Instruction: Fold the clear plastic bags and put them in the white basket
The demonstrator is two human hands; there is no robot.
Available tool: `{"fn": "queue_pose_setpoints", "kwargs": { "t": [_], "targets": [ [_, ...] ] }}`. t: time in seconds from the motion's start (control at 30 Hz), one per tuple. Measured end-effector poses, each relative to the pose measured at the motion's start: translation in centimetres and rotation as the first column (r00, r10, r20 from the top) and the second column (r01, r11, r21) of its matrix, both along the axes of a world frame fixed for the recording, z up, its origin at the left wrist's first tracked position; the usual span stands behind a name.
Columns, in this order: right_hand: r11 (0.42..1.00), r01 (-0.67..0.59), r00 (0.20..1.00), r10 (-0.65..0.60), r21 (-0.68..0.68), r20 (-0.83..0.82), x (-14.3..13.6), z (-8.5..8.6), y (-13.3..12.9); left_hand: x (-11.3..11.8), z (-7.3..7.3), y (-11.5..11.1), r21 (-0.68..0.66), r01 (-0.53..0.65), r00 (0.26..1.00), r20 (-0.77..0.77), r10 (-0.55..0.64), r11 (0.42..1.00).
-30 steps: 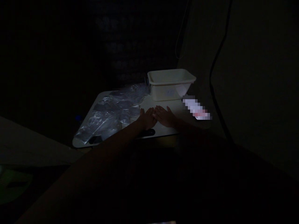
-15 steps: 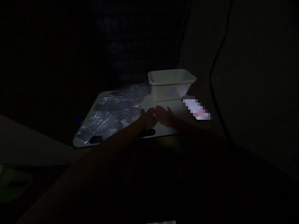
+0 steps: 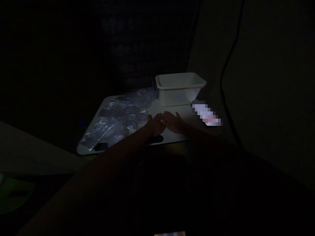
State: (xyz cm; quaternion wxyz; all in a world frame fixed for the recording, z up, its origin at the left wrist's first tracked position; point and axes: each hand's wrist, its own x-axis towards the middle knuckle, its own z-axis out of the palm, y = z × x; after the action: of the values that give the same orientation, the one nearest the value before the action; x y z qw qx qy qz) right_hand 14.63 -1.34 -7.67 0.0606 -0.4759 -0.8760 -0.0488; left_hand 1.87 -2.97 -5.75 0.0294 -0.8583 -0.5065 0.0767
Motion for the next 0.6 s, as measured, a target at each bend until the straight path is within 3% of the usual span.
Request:
{"fn": "queue_pose_setpoints", "kwargs": {
  "t": [0.6],
  "targets": [
    [0.999, 0.015, 1.000, -0.015, -0.035, 0.001, -0.06, 0.58, -0.31, -0.26, -0.47, -0.06, 0.054, 0.022, 0.999, 0.037, -0.024, 0.998]
  ]
}}
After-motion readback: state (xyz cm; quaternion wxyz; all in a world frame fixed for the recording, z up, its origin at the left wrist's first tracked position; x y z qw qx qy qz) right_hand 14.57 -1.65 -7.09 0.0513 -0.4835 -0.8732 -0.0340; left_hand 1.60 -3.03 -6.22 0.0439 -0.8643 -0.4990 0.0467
